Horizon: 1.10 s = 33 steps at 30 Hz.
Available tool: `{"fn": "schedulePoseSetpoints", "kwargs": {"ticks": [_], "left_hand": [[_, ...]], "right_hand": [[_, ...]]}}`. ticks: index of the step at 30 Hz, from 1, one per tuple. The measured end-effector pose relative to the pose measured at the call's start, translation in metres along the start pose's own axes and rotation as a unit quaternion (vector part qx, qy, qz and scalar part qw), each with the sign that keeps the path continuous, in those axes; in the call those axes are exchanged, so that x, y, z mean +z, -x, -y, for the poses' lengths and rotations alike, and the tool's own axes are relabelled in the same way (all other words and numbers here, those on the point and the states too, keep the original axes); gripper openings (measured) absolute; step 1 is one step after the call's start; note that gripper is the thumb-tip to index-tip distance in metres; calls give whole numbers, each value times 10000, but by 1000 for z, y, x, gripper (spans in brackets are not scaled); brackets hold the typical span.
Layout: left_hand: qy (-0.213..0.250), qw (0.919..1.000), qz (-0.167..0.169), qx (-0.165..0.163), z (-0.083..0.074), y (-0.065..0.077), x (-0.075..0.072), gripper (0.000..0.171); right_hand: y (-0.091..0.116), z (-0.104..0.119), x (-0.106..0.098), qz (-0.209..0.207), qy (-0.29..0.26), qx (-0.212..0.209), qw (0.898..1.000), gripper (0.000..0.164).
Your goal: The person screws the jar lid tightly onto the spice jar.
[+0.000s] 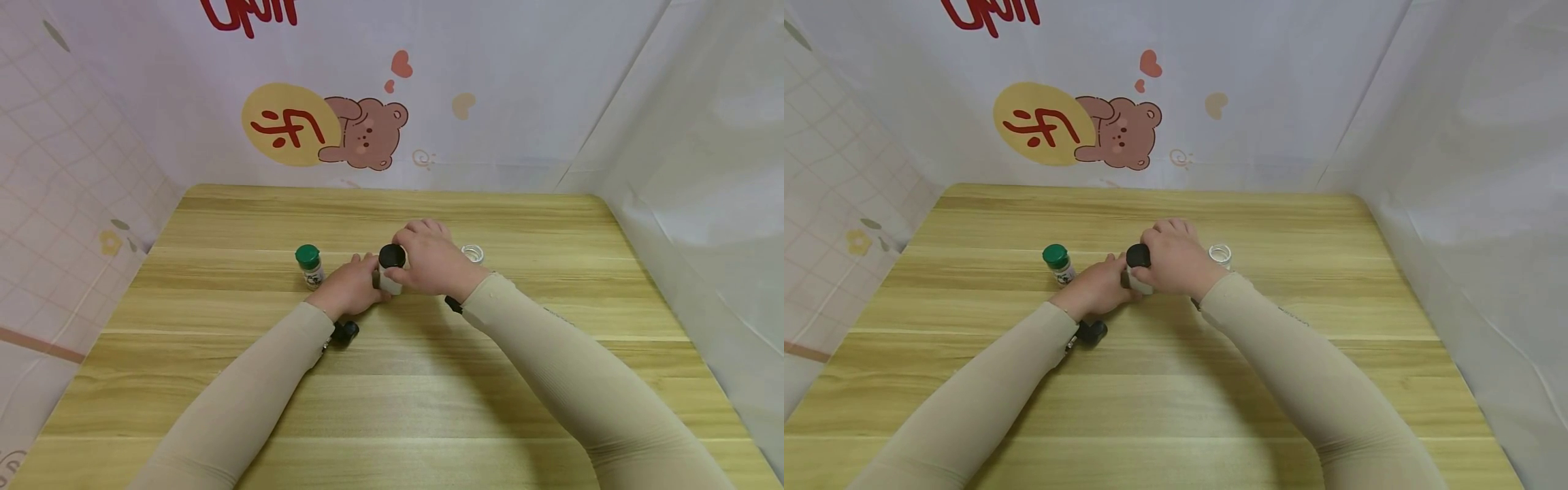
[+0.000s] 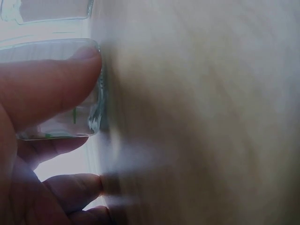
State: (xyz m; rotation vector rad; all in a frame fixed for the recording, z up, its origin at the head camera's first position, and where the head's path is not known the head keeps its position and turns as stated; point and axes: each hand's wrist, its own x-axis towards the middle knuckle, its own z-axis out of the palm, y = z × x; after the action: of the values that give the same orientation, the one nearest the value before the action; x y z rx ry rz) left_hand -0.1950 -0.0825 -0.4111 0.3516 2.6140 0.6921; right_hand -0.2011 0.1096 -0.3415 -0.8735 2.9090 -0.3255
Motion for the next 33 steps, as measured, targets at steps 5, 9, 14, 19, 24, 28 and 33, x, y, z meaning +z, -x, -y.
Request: {"fn": "schedulePoseSetpoints", "kwargs": {"ticks": [5,9,14,19,24,28,33], "left_hand": [[-63,10000,-15,-32,1,-1,1,80],[-93,9999,12,-80,1,-1,1,83],[-102,9999,26,-79,1,0,1,84],[-93,10000,16,-29,2,-1,2,83],[-111,9999,-1,-34,1,-1,2,82],[-93,9999,13,-67,1,-1,2,83],[-39,9999,45,-96,2,-1,2,83]], "right_hand": [[1,0,0,-18,-21,-83,10000,60],[1,1,1,-44,-5,-99,9999,48],[0,3,2,-5,74,3,10000,48],[0,3,3,-31,95,22,9999,57],[1,2,3,-4,121,-29,9999,61],[0,3,3,11,165,-52,9998,48],[-1,5,4,58,213,27,9998,45]]}}
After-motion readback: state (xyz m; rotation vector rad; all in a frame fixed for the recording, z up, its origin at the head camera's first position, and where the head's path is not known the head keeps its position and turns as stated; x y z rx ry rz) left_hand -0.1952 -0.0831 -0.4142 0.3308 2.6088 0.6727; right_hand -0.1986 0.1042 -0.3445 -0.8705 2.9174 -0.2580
